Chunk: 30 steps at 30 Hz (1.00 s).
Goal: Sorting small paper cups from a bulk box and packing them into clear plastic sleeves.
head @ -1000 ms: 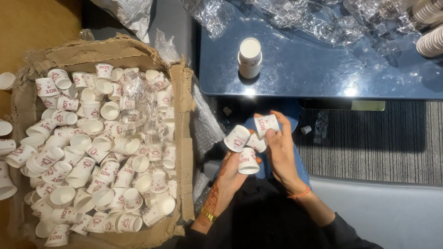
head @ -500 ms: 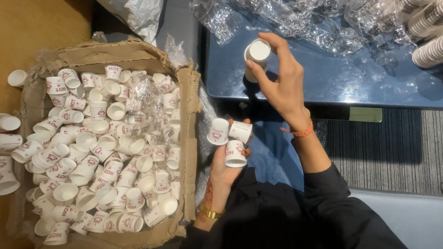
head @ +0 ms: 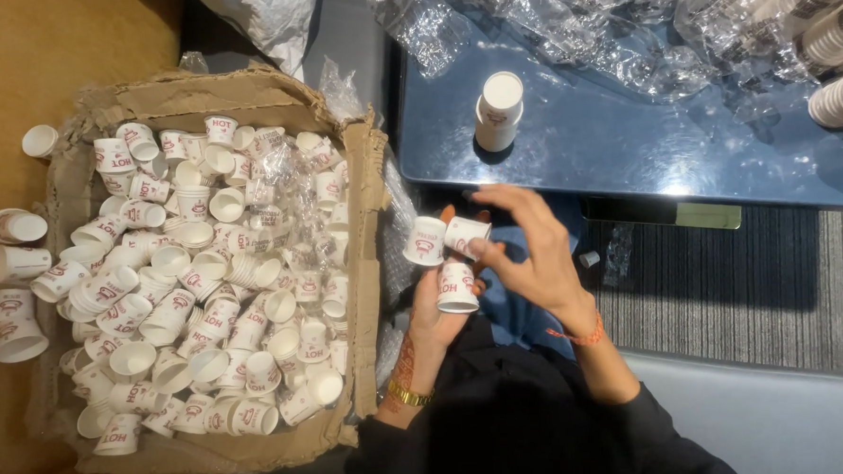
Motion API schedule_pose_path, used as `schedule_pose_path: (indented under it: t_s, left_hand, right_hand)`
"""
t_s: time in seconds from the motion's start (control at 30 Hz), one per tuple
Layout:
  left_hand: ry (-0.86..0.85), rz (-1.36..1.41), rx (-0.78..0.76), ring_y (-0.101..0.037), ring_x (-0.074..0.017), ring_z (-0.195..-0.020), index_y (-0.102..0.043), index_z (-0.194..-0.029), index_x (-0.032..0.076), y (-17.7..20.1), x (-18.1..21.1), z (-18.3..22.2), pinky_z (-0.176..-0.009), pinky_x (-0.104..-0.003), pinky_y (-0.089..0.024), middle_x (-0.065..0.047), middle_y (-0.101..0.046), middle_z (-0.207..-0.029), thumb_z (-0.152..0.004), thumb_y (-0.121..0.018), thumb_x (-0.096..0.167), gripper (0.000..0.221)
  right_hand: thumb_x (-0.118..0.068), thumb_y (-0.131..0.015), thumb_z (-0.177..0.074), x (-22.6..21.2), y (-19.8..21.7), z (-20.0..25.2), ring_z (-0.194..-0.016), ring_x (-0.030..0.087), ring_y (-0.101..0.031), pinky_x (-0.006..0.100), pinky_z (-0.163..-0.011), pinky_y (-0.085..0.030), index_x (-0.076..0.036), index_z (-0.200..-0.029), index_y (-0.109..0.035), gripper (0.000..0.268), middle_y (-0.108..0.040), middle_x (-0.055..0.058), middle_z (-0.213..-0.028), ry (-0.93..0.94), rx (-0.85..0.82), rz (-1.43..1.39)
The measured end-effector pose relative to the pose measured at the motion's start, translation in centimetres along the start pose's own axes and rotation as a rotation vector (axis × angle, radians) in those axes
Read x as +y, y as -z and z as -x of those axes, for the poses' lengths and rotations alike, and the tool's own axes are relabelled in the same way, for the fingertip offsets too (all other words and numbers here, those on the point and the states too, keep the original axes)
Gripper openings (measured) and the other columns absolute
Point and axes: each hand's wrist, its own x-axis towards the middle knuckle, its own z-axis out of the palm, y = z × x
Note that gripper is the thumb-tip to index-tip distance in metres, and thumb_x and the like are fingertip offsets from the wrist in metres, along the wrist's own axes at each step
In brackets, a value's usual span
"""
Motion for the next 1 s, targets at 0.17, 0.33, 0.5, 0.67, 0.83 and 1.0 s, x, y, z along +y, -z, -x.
schedule_pose_path:
  t_s: [0.17,0.33,0.5,0.67,0.83,1.0]
  left_hand:
    - [0.039,-0.146,0.099,-0.067,-0.0230,-0.087,-0.044,-0.138,-0.005,-1.4,0.3,0.7,-0.075,-0.037,-0.060,-0.018,-0.064,-0.117,-0.113,-0.040,0.035,0.047]
    - [0.053,-0.134,0.023,-0.069,-0.0218,-0.090,-0.032,-0.155,0.009,-9.3,1.6,1.5,-0.065,-0.028,-0.059,-0.020,-0.055,-0.142,-0.105,-0.042,0.041,0.059]
    - [-0.017,-0.266,0.008,-0.070,-0.0256,-0.100,-0.026,-0.160,0.017,-7.9,1.3,1.2,-0.064,-0.027,-0.061,-0.017,-0.048,-0.148,-0.106,-0.044,0.036,0.060]
    - [-0.023,-0.244,-0.038,-0.069,-0.0259,-0.097,-0.030,-0.159,0.007,-6.6,0.3,1.3,-0.065,-0.030,-0.063,-0.020,-0.054,-0.135,-0.110,-0.045,0.036,0.058]
    - [-0.078,-0.394,0.065,-0.070,-0.0207,-0.090,-0.037,-0.156,0.005,-8.3,0.4,1.4,-0.066,-0.031,-0.063,-0.013,-0.064,-0.113,-0.106,-0.053,0.025,0.056]
    - [-0.137,-0.492,0.051,-0.068,-0.0165,-0.089,-0.037,-0.160,0.006,-9.0,0.7,1.6,-0.071,-0.029,-0.062,-0.011,-0.064,-0.106,-0.106,-0.056,0.020,0.059]
  right_hand:
    - [-0.035,-0.077,-0.089,-0.1,0.5,1.0,-0.125,0.031,-0.064,0.040,-0.104,-0.050,-0.005,-0.132,-0.066,0.053,-0.066,0.017,-0.136,-0.045,-0.240,0.041]
    - [-0.026,-0.081,-0.088,-0.8,2.9,-1.0,-0.112,0.026,-0.068,0.037,-0.097,-0.054,-0.006,-0.131,-0.064,0.050,-0.070,0.013,-0.122,0.042,-0.143,0.055]
    - [-0.014,-0.077,-0.100,-0.8,4.3,-5.6,-0.121,0.026,-0.064,0.036,-0.105,-0.055,-0.002,-0.149,-0.048,0.058,-0.059,0.017,-0.129,0.148,0.075,0.020]
    - [-0.015,-0.077,-0.109,1.7,2.3,-9.2,-0.133,0.027,-0.064,0.037,-0.114,-0.058,-0.004,-0.149,-0.048,0.052,-0.055,0.019,-0.140,0.189,0.171,-0.059]
    - [-0.022,-0.081,-0.100,4.8,-0.8,-9.6,-0.134,0.034,-0.064,0.043,-0.112,-0.054,-0.002,-0.151,-0.046,0.065,-0.058,0.021,-0.146,0.075,0.139,0.100]
    - [-0.022,-0.083,-0.097,2.0,-0.3,-6.3,-0.135,0.037,-0.058,0.044,-0.115,-0.048,0.002,-0.147,-0.046,0.067,-0.056,0.024,-0.141,0.149,0.311,0.115]
